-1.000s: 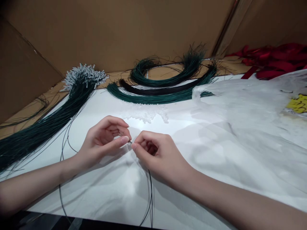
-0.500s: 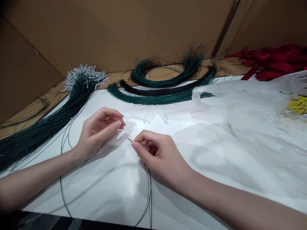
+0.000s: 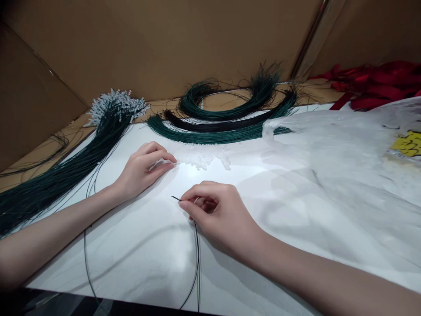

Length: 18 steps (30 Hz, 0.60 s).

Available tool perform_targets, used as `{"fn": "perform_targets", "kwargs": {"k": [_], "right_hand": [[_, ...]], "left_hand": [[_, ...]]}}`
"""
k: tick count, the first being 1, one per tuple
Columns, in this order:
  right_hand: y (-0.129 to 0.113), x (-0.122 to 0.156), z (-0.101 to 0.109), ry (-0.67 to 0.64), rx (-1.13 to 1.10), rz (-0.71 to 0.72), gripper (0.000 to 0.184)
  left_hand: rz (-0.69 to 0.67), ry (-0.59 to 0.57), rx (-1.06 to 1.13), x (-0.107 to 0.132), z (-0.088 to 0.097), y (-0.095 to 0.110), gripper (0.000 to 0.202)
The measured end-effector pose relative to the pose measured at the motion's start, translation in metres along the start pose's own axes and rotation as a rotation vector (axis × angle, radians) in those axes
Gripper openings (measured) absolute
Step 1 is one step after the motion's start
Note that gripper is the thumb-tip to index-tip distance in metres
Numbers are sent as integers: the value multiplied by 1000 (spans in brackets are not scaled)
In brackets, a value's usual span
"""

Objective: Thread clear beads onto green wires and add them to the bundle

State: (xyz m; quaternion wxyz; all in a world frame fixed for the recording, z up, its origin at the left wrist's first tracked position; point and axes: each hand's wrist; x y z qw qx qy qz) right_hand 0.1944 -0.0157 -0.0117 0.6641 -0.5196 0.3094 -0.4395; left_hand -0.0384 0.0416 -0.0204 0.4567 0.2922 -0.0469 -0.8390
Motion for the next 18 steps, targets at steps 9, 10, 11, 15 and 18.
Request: {"fn": "perform_targets", "kwargs": {"k": [9,10,11,15,18], "right_hand": [[1,1,0,0,-11,-7,14],[0,1,0,-2,-16,-8,14],[0,1,0,-5,-21,-9,14],[-3,1,-1,-7,-43,-13,12],[-5,2,-1,-9,-53,-14,13]], "left_hand": [[-30,-23,18,1,1,1,12],[-30,-28,13,1,1,1,12],[-30,-30,9,0,1,1,11],[-28,-50,-1,0,0,1,10],[-28,-62,3,0,0,1,8]]}}
Point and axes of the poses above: each hand's wrist, its own x-axis away from the middle knuckle, its own z-axis out of the back of the hand, y = z × x, and after that the axes turned 2 degrees about y, right-handed
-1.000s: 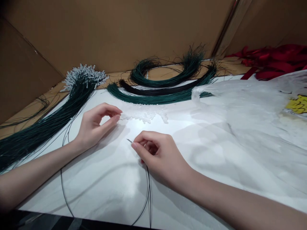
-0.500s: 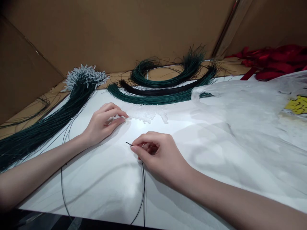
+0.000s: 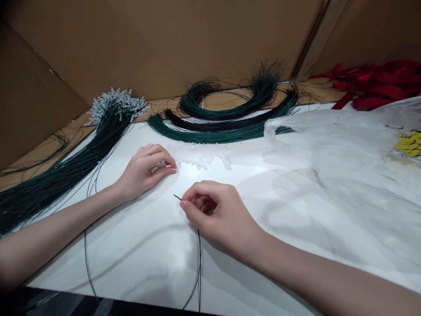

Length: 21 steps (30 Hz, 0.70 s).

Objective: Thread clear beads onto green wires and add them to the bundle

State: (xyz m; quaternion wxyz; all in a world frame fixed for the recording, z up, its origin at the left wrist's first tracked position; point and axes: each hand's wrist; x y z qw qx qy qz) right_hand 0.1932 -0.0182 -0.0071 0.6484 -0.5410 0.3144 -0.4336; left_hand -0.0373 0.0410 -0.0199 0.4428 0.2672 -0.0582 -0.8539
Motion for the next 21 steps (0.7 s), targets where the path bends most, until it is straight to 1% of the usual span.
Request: {"fn": "perform_targets", "kwargs": {"k": [8,16,19,21], "right_hand": [[1,1,1,-14,-67,-30,19],[4,-1,-1,-2,-96,-26,19],[3,-1,-2,0,-130,-31,15],[1,-1,-1,0,-145,-37,12]], "left_hand": [[44,-28,-9,-1,0,0,10],[-7,-13,28,0,2,4,14],[8,18,146,1,3,8,11],[49,51,319,3,4,13,8]]}}
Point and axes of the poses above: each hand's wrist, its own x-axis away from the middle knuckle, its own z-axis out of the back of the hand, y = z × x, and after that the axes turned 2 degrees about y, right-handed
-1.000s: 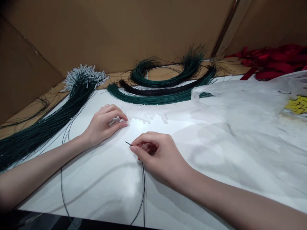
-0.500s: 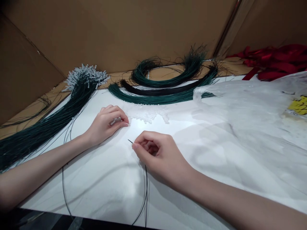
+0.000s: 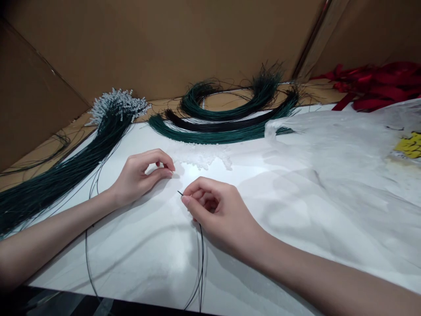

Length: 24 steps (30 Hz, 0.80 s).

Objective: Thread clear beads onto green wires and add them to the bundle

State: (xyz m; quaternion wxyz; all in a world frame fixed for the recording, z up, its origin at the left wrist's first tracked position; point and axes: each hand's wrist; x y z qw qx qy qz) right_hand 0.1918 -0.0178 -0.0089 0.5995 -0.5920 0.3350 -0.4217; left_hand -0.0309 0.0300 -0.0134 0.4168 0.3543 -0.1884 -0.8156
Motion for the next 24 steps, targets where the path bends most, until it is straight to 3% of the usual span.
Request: {"fn": "perform_targets", "kwargs": {"k": [5,10,16,24], "right_hand": [[-1,1,1,7,19,4,10],[2,2,2,-10,3,15,9],[2,1,1,-16,15,28,11],[4,2,0,-26,-1,30,9]], "left_hand": [[156,-28,579,11,-8,20,12],[298,-62,884,19,-17,28,19],[337,-59,991,20,-20,24,23],[292,-115,1005,21,-19,24,27]]}}
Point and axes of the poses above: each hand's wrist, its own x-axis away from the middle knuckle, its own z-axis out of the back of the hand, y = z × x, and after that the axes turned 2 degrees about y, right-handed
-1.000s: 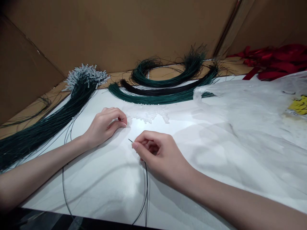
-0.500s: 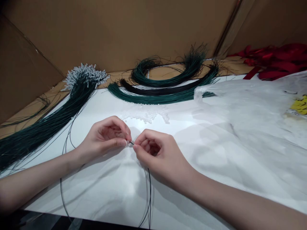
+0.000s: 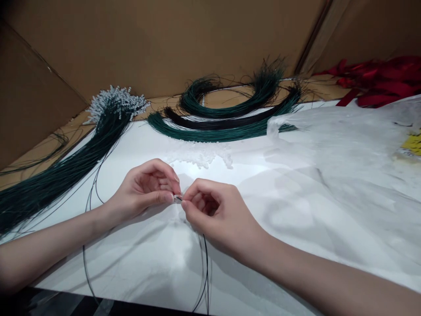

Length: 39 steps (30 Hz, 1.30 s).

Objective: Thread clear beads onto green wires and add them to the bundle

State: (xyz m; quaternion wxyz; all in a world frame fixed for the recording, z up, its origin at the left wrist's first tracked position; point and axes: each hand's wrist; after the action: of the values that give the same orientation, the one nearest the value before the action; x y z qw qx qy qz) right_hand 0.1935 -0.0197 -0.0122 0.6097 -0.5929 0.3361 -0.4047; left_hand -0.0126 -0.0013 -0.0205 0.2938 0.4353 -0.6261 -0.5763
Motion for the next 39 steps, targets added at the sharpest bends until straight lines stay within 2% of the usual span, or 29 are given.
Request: {"fn": "perform_targets", "kwargs": {"k": [39], "right_hand": [[0,0,0,4,58,6,10]], "left_hand": [[-36,-25,-63,0,0,-1,34]]}}
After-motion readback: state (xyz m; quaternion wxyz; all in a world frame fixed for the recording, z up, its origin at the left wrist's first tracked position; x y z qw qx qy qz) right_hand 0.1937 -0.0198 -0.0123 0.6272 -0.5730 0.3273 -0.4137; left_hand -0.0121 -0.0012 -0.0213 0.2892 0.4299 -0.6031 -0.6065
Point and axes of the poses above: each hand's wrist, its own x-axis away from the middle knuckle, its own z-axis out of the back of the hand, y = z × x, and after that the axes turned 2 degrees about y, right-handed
